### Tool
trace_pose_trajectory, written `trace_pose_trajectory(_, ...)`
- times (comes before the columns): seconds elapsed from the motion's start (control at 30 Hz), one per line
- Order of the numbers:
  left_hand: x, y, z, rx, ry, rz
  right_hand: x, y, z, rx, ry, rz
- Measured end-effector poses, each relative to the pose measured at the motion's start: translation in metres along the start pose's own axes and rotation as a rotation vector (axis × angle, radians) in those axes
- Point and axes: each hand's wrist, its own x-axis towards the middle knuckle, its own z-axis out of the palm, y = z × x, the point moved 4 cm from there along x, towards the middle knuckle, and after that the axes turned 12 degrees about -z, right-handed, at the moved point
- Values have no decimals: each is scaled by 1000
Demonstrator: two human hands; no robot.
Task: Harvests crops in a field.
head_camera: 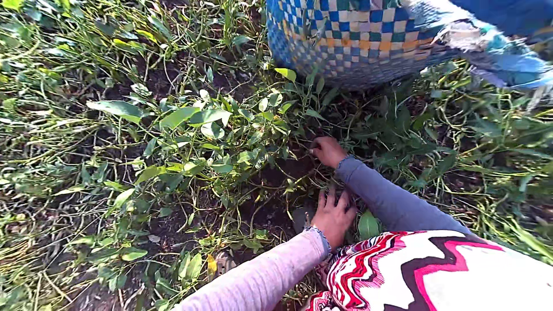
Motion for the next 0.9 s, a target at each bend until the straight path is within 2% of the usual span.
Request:
trace_pose_trajectory(0.07, -5, 4, 3, -8, 26, 54, 2, -11, -19, 90, -43, -18)
trace_pose_trajectory(0.13, -9, 9, 5, 6, 10, 95, 4, -22, -16, 108, -156, -18)
trace_pose_trajectory(0.2, -12, 13, 10, -1, -8, 132, 7, -22, 3, -29, -246, -26)
trace_pose_trajectory(0.27, -12, 14, 15, -122, -63, 126, 14, -11, 31, -213, -323, -36)
trace_pose_trajectory(0.3, -13, 13, 16, -200, -119, 95, 15, -9, 40, -292, -397, -3)
trace_pose_trajectory(0.37, -16, 10, 14, -291, -128, 100, 11, -23, 44, -384, -528, 69)
trace_pose_trajectory(0.43, -25, 5, -1, -266, -43, 185, 7, -43, 41, -448, -593, 117)
trace_pose_trajectory(0.5, -31, -4, -24, -99, 210, 343, 2, -57, 40, -464, -611, 164)
trace_pose_trajectory(0.57, -22, -22, -48, 32, 439, 407, 3, -55, 42, -453, -596, 191)
trace_pose_trajectory(0.63, -7, -44, -79, 13, 548, 335, 7, -39, 48, -413, -594, 150)
trace_pose_trajectory(0.7, 6, -68, -107, -34, 556, 154, 8, -12, 51, -269, -481, 57)
trace_pose_trajectory(0.77, 25, -99, -120, -19, 443, -67, 4, 0, 40, -108, -265, 16)
trace_pose_trajectory(0.83, 41, -134, -117, 127, 253, -243, 1, 1, 21, 65, -74, 22)
trace_pose_trajectory(0.9, 46, -164, -119, 331, 115, -370, -1, -3, 6, 195, -7, 66)
